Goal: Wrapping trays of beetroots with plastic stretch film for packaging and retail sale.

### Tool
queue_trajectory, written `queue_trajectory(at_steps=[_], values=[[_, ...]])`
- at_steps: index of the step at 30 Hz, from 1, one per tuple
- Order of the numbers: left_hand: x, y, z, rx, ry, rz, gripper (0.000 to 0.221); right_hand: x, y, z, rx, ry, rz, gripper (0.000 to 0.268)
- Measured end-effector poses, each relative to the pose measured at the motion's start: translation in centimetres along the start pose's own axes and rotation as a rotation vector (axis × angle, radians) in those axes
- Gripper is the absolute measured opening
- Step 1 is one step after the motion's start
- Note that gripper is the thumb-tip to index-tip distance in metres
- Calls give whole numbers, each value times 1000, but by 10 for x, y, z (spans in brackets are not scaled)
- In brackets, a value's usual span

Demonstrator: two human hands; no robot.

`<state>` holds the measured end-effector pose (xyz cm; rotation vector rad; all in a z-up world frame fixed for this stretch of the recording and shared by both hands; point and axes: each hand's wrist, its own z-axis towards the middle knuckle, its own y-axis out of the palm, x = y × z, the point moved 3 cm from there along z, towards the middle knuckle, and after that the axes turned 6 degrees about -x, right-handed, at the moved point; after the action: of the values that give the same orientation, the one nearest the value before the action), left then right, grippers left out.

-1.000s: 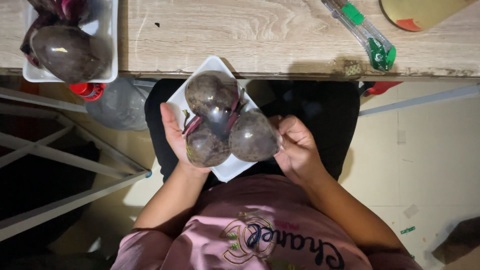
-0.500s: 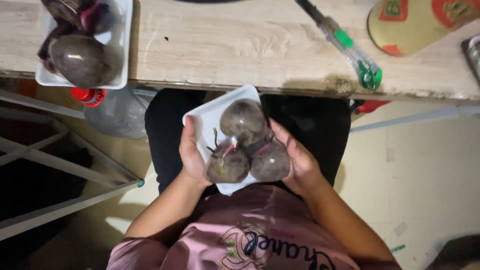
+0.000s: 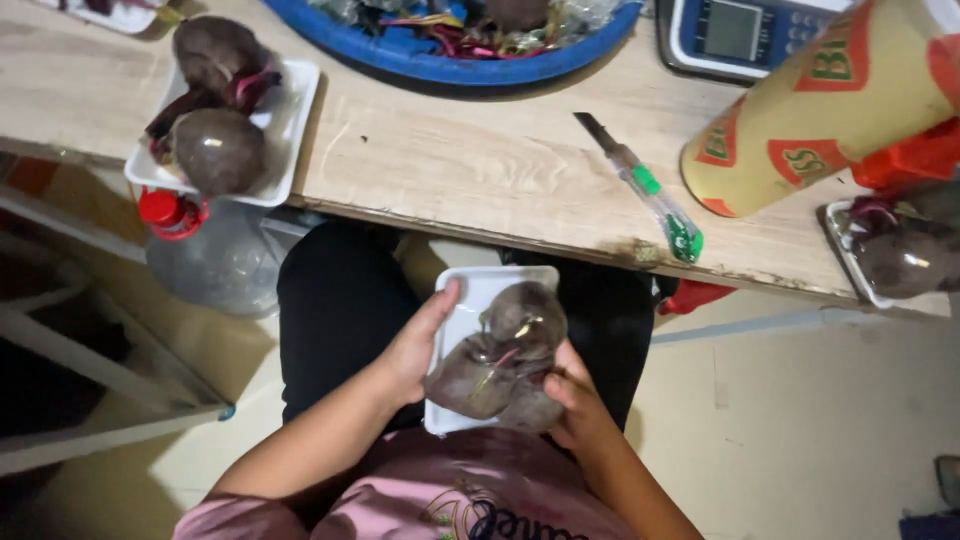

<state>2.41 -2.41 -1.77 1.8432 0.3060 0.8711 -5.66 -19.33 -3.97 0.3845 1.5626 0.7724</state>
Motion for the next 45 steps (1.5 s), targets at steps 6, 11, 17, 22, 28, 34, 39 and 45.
queue_trajectory(at_steps=[6,11,17,22,28,34,39,45], values=[[13,16,4,-250,223,139,81,-8,1,2,7,-16,-34,94],[15,16,7,-222,276,112,81,-10,17,14,29,-111,21,106],[17,13,8,-111,330,277,99,-1,10,12,25,18,62,101],[6,11,5,-69,336,246,88,5,-1,7,39,79,157,96],[22,21,1,-49,573,650,73,8,-11,4,84,58,209,91],[22,34,-5,-82,468,602,72,16,-46,-9,42,55,275,87],[11,18,0,-41,353,617,86,-3,-70,-31,-6,36,410,80],[7,-5,1,26,380,747,53,-140,61,-9,-467,433,1237,39]])
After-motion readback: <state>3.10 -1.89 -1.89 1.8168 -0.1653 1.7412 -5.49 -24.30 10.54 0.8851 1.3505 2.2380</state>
